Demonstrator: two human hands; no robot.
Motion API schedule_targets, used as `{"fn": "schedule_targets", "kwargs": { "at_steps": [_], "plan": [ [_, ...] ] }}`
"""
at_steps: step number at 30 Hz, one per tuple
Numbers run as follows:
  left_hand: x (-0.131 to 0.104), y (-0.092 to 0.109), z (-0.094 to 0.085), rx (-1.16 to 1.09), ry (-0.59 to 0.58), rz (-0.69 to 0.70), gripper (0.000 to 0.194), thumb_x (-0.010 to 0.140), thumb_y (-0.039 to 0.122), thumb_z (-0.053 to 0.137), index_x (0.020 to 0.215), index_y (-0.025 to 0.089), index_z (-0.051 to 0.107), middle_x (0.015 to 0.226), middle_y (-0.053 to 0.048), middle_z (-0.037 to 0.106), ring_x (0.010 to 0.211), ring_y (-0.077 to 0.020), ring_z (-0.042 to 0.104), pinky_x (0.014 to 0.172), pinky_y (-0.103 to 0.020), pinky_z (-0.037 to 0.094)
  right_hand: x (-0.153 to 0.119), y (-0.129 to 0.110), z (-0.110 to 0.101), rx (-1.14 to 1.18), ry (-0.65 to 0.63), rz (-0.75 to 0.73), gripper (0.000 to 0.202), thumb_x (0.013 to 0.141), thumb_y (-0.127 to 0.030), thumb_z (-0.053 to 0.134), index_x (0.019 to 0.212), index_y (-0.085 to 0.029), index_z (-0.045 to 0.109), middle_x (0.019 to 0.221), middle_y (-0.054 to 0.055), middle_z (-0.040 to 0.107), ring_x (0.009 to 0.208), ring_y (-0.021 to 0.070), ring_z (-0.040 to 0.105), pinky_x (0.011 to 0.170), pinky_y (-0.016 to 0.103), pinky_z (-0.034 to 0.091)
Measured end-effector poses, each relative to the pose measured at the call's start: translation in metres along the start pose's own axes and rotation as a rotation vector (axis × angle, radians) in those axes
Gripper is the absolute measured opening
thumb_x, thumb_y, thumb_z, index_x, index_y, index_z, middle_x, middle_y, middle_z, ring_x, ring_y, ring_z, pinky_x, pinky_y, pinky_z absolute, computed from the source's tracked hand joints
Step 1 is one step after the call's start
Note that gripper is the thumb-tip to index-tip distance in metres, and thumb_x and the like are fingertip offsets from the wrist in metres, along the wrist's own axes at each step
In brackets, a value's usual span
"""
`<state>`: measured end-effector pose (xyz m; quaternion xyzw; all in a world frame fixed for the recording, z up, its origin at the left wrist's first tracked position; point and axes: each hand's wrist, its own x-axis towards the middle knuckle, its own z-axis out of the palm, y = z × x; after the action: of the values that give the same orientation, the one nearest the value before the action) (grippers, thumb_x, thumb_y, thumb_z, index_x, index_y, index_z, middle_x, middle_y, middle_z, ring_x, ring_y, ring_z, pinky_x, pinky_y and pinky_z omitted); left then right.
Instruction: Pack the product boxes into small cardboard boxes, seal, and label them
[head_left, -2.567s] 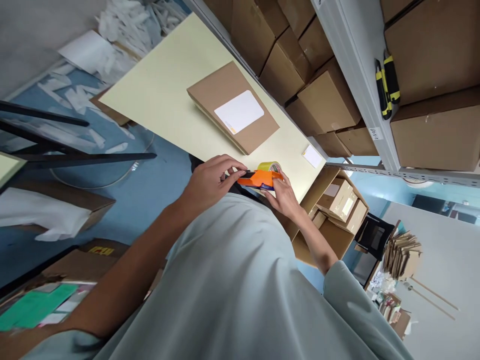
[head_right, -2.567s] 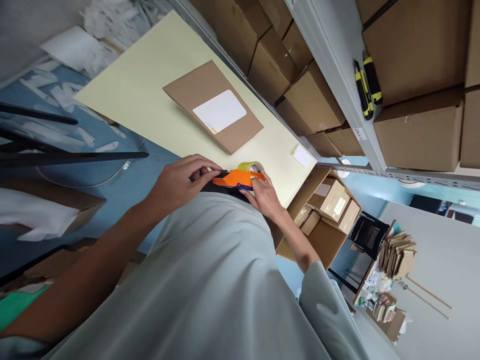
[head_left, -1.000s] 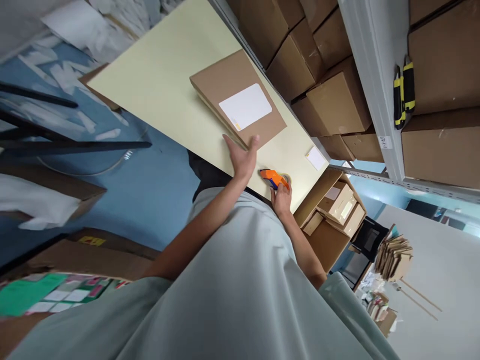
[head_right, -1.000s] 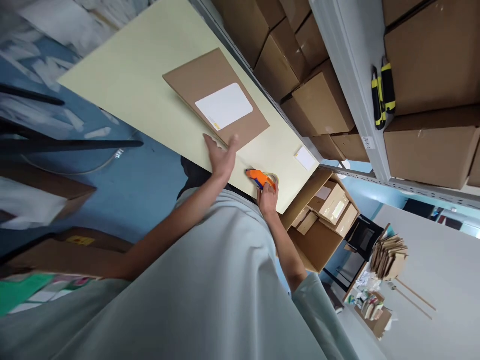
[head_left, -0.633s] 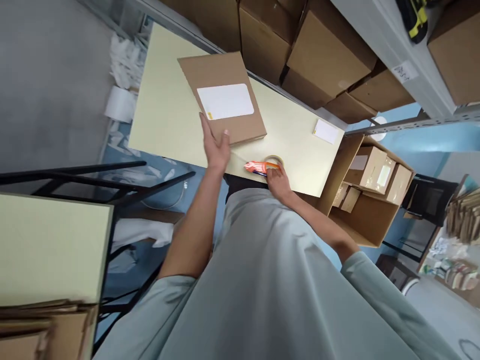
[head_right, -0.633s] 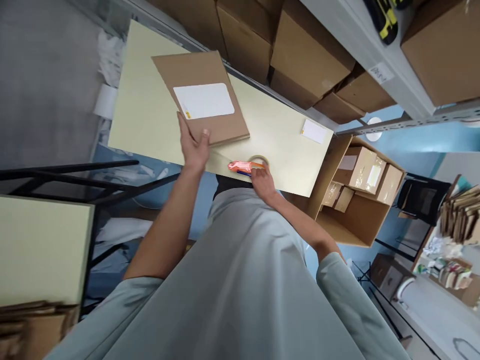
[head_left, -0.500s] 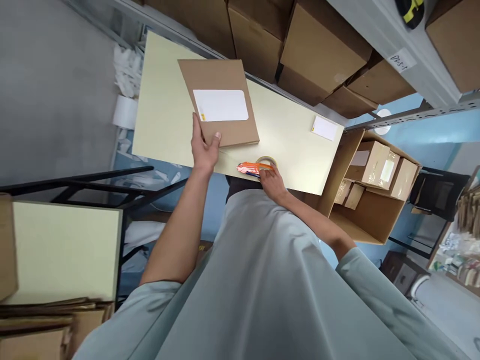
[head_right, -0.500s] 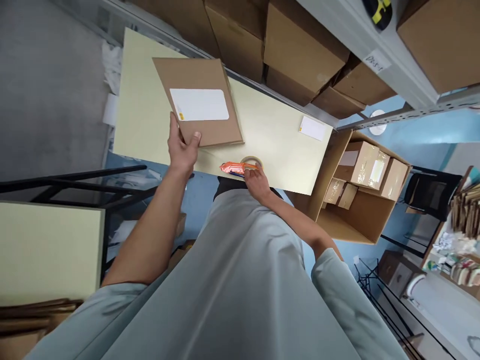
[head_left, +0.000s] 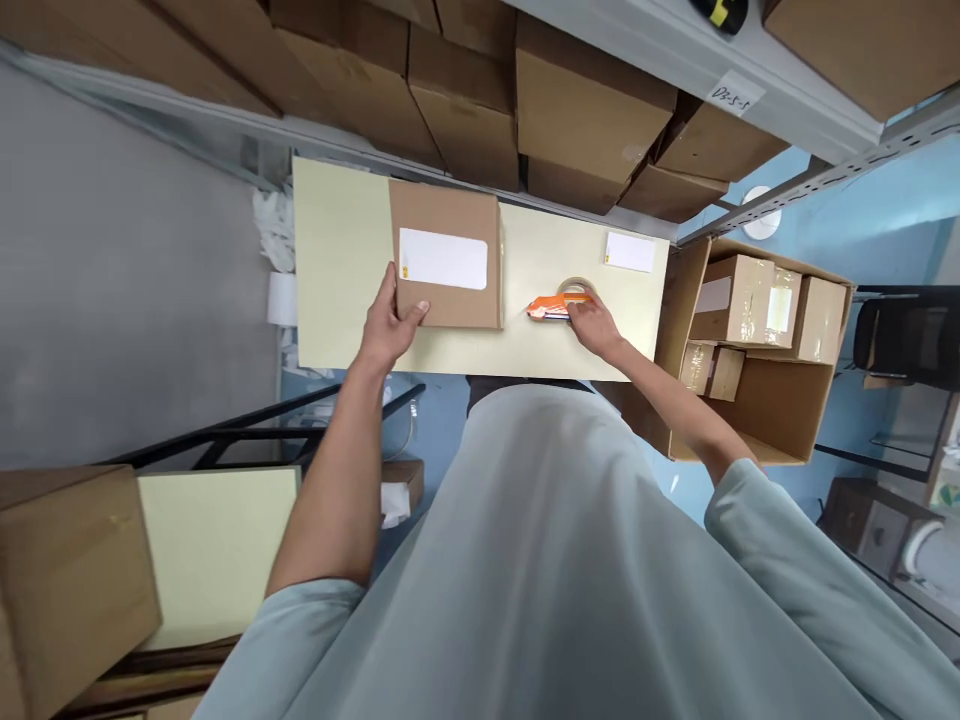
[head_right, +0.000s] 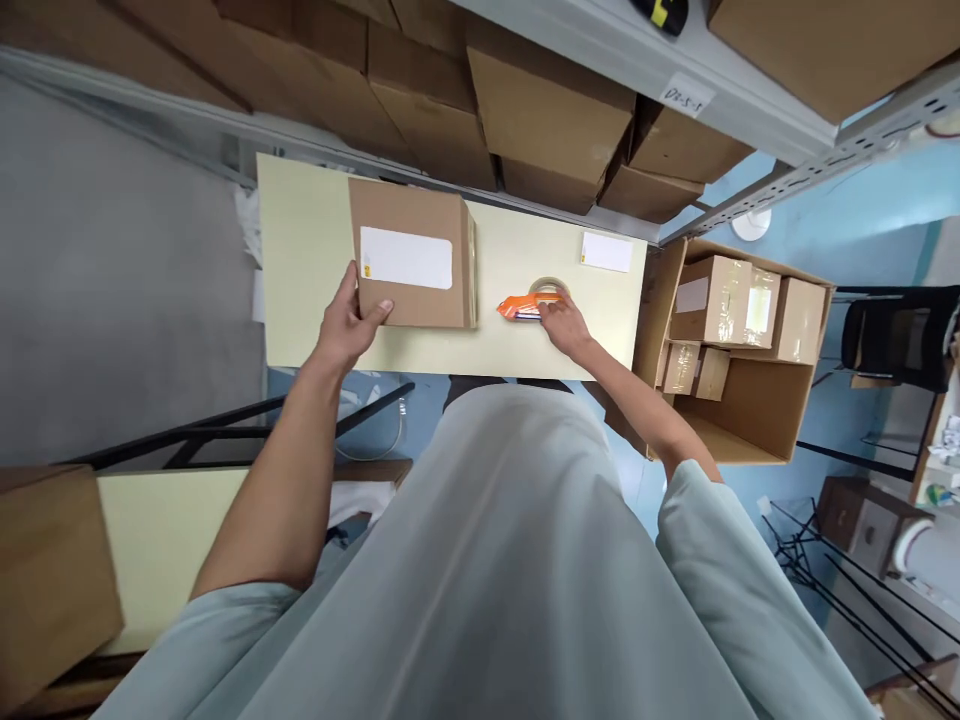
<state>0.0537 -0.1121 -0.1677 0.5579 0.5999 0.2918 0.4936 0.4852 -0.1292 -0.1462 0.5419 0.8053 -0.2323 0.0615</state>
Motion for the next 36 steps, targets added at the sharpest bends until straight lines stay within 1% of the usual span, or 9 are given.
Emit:
{"fn": "schedule_targets", "kwargs": {
  "at_steps": [3,6,9,13,17,25,28,33,36],
  "plan": [
    [0.017,0.011,-0.03,0.047,-0.07,-0.111,0.149,0.076,0.093,0.085,0.183,0.005,0.029,0.192,-0.028,0.032,0.178,-0.0464,0.033,0.148,-0.07,0.023,0.013,-0.023,0.009,-0.067,-0.047,-0.084,0.041,0.105,0.001,0.047,0.131,-0.016,0.073,0.104,0.007,0.087,0.114,0.0262,0.083,0.15,0.05,0.03],
    [0.046,0.049,-0.025,0.262,0.072,-0.119,0.136,0.077,0.073,0.098,0.18,0.009,0.037,0.195,-0.027,0.023,0.183,-0.0538,0.01,0.146,-0.079,0.006,0.007,-0.045,0.017,-0.109,-0.073,-0.071,0.045,0.103,0.003,0.047,0.133,-0.014,0.075,0.105,0.008,0.088,0.115,0.0248,0.084,0.15,0.044,0.03],
    [0.086,0.099,0.03,0.34,0.265,-0.04,0.112,0.094,0.059,0.09,0.182,0.014,0.037,0.197,-0.025,0.014,0.185,-0.0487,-0.004,0.148,-0.075,0.003,-0.004,-0.058,0.018,-0.192,-0.109,-0.036,0.045,0.104,0.001,0.049,0.142,-0.007,0.073,0.111,0.012,0.089,0.118,0.0251,0.083,0.149,0.044,0.03],
    [0.13,0.136,0.124,0.344,0.315,0.031,0.071,0.112,0.058,0.072,0.166,0.014,0.058,0.198,-0.022,0.018,0.185,-0.0453,-0.01,0.147,-0.076,-0.006,-0.015,-0.062,0.012,-0.269,-0.158,-0.034,0.047,0.104,0.001,0.049,0.145,-0.004,0.071,0.116,0.016,0.088,0.12,0.0273,0.083,0.15,0.045,0.028],
    [0.133,0.121,0.167,0.386,0.348,0.08,0.054,0.119,0.06,0.053,0.135,0.012,0.072,0.19,-0.023,0.037,0.185,-0.0443,-0.009,0.147,-0.078,-0.007,-0.022,-0.067,0.012,-0.207,-0.136,-0.016,0.05,0.105,0.002,0.044,0.148,0.0,0.07,0.116,0.018,0.087,0.117,0.0306,0.082,0.152,0.052,0.026],
    [0.095,0.084,0.151,0.553,0.072,0.288,0.031,0.105,0.033,0.065,0.13,0.017,0.072,0.185,-0.021,0.045,0.186,-0.044,0.006,0.15,-0.074,0.004,-0.032,-0.108,0.035,-0.068,-0.169,-0.11,0.048,0.112,-0.001,0.04,0.152,-0.004,0.067,0.121,0.016,0.087,0.12,0.0274,0.082,0.15,0.045,0.031],
    [0.084,0.08,0.145,0.555,0.017,0.315,0.034,0.104,0.033,0.065,0.132,0.016,0.071,0.186,-0.022,0.045,0.185,-0.0445,0.007,0.15,-0.074,0.005,-0.055,-0.088,0.041,0.006,-0.143,-0.067,0.052,0.109,0.0,0.044,0.157,-0.005,0.064,0.118,0.013,0.088,0.115,0.0254,0.083,0.147,0.046,0.034],
    [0.067,0.08,0.142,0.561,-0.132,0.401,0.06,0.102,0.034,0.064,0.158,0.014,0.063,0.187,-0.023,0.044,0.185,-0.044,0.012,0.15,-0.075,0.006,-0.113,0.012,0.025,-0.083,-0.158,0.135,0.048,0.105,-0.002,0.042,0.142,-0.001,0.073,0.103,0.017,0.087,0.103,0.0296,0.083,0.146,0.051,0.035],
    [0.05,0.086,0.145,0.599,-0.294,0.469,0.081,0.099,0.033,0.063,0.176,0.011,0.047,0.19,-0.024,0.039,0.184,-0.0428,0.016,0.15,-0.074,0.01,-0.111,0.051,0.01,-0.134,-0.1,0.187,0.047,0.106,-0.004,0.04,0.14,-0.003,0.072,0.102,0.018,0.086,0.105,0.0331,0.082,0.144,0.057,0.034]
  ]
}}
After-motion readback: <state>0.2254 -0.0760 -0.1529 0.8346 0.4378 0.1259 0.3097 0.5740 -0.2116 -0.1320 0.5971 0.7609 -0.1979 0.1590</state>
